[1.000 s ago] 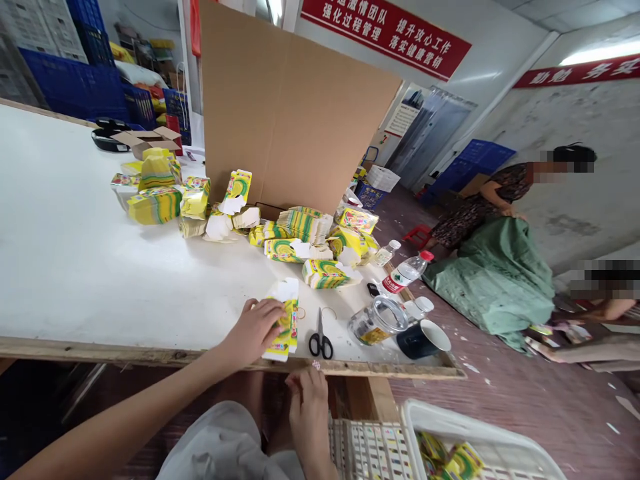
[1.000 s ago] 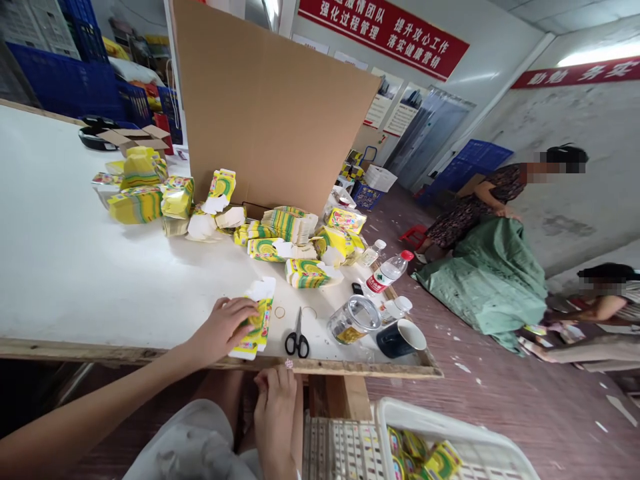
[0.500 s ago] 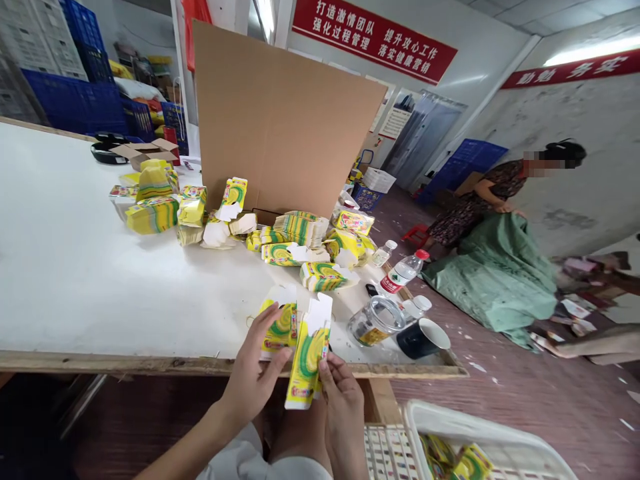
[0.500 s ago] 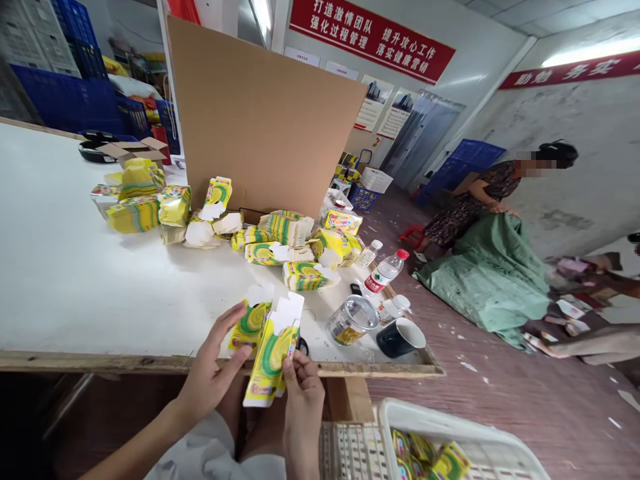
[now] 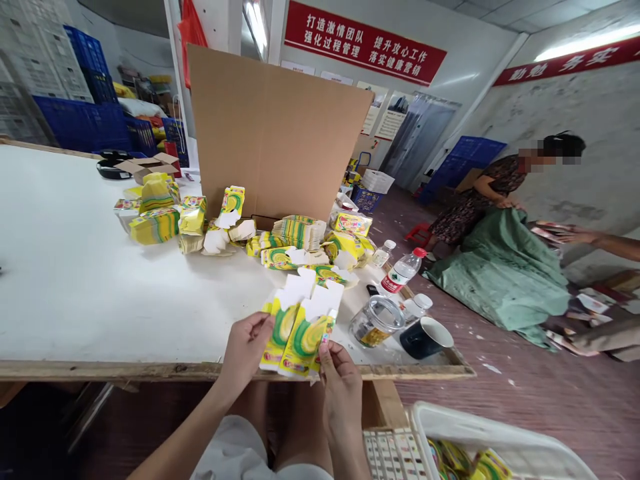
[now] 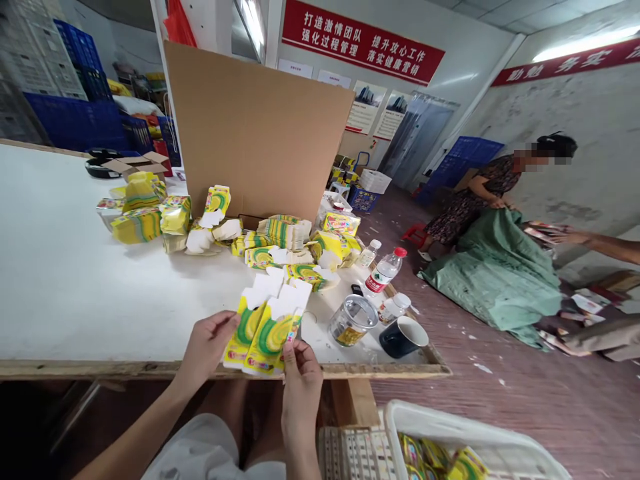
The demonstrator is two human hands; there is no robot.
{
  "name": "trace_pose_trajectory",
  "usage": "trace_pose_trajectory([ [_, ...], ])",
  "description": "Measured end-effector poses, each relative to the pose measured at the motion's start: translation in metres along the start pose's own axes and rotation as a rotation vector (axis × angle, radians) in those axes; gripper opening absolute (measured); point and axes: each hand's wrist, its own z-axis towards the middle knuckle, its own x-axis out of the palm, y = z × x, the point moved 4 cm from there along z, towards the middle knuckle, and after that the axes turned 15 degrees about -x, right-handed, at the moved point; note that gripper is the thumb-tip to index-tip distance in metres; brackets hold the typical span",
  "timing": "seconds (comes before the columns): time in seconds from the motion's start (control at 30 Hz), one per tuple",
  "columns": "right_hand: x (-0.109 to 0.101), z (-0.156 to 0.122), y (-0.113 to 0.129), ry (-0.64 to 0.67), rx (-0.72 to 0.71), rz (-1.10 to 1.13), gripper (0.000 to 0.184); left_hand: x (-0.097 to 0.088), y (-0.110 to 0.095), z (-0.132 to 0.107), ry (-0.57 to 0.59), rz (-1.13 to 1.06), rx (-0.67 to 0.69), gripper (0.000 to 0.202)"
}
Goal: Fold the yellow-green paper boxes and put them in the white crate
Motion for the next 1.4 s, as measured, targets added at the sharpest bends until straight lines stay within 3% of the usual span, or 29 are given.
trace_pose_trajectory([
  [0.1, -0.004, 0.000, 0.001, -0.038, 0.005, 0.014, 0.042, -0.012, -0.008, 0.013, -0.180, 0.076, 0.101, 0.022],
  [0.2, -0.012, -0.007, 0.000, -0.094, 0.003, 0.008, 0.043, -0.014, -0.010, 0.003, -0.247, 0.100, 0.182, 0.040],
  [0.23, -0.014, -0.010, -0.001, -0.107, 0.007, 0.012, 0.043, -0.010, -0.007, -0.004, -0.193, 0.091, 0.180, 0.042],
  [0.33, -0.015, -0.019, -0.003, -0.083, 0.064, 0.051, 0.040, 0.016, 0.009, -0.029, 0.323, -0.102, -0.021, 0.043],
  [0.4, -0.014, -0.024, -0.003, -0.039, 0.094, 0.070, 0.038, 0.031, 0.016, -0.045, 0.560, -0.273, -0.136, 0.047],
  [0.47, -0.015, -0.027, 0.001, 0.003, 0.097, 0.066, 0.035, 0.040, 0.018, -0.055, 0.661, -0.406, -0.197, 0.048],
  [0.6, -0.019, -0.032, 0.011, 0.042, 0.089, 0.046, 0.031, 0.049, 0.014, -0.065, 0.743, -0.529, -0.263, 0.051],
  [0.77, -0.021, -0.041, 0.019, 0.127, 0.076, -0.018, 0.036, 0.050, 0.020, -0.064, 0.661, -0.556, -0.285, 0.035],
  [0.9, -0.023, -0.043, 0.022, 0.108, 0.036, -0.147, 0.035, 0.050, 0.030, -0.063, 0.565, -0.528, -0.265, 0.028],
  [1.3, -0.027, -0.048, 0.028, 0.152, -0.048, -0.298, 0.031, 0.051, 0.020, -0.074, 0.368, -0.190, -0.109, 0.036],
  [1.4, -0.031, -0.046, 0.031, 0.141, -0.157, -0.322, 0.026, 0.048, 0.019, -0.077, 0.382, -0.214, -0.120, 0.054],
])
